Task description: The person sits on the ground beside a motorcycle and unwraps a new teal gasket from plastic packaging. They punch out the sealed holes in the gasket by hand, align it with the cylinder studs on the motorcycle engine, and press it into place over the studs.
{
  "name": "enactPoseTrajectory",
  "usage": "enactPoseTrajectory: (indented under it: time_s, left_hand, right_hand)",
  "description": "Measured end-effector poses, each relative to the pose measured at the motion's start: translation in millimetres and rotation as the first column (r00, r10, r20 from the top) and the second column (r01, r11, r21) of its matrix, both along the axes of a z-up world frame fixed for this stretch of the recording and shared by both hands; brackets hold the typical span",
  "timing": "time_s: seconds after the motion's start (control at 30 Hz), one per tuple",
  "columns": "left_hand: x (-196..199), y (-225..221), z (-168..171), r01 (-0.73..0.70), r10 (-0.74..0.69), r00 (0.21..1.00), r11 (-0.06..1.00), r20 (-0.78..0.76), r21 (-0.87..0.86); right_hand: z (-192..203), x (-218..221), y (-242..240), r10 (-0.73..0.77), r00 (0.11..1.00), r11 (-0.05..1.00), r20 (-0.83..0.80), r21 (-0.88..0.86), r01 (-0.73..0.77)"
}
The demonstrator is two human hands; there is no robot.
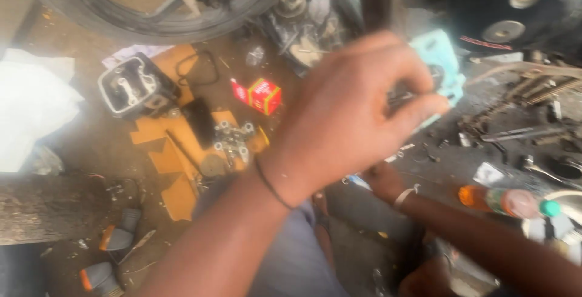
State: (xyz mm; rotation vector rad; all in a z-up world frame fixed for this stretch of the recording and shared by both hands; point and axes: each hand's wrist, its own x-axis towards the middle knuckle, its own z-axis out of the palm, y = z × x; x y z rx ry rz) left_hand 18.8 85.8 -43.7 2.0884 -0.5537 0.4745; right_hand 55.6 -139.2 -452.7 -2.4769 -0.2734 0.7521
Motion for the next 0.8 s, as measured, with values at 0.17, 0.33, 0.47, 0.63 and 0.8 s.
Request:
enactPoseTrajectory:
  time_s: [0.17, 0.33, 0.47, 0.63, 0.8]
  left_hand:
    - [11, 8, -2, 0.105, -0.101, 0.988, 0.994, -0.117, 0.027]
    - [11, 6, -11, 0.243, -0.281, 0.941, 0.949, -0.189, -0.200]
    - [16, -14, -10, 0.218, -0.259, 0.915, 0.963, -0.308, -0.161]
    - [15, -65, 15, 0.291, -0.306, 0.915, 0.952, -0.263, -0.095]
    - [7, -112, 34, 0.229, -0.229, 0.949, 0.973, -0.218, -0.026]
  right_hand:
    - [-71, 2, 34, -0.189, 0.892, 0.923, 0.411, 0.385, 0.018]
    - [56, 25, -52, -0.101, 0.933, 0.968, 0.346, 0.251, 0.012]
    - [246, 33, -107, -0.277, 0.956, 0.853, 0.094, 0.483, 0.200]
    - [403, -11, -103, -0.203, 0.944, 0.829, 0.259, 0.559, 0.025]
    - [419, -28, -106, -0.207, 0.894, 0.855, 0.396, 0.518, -0.031]
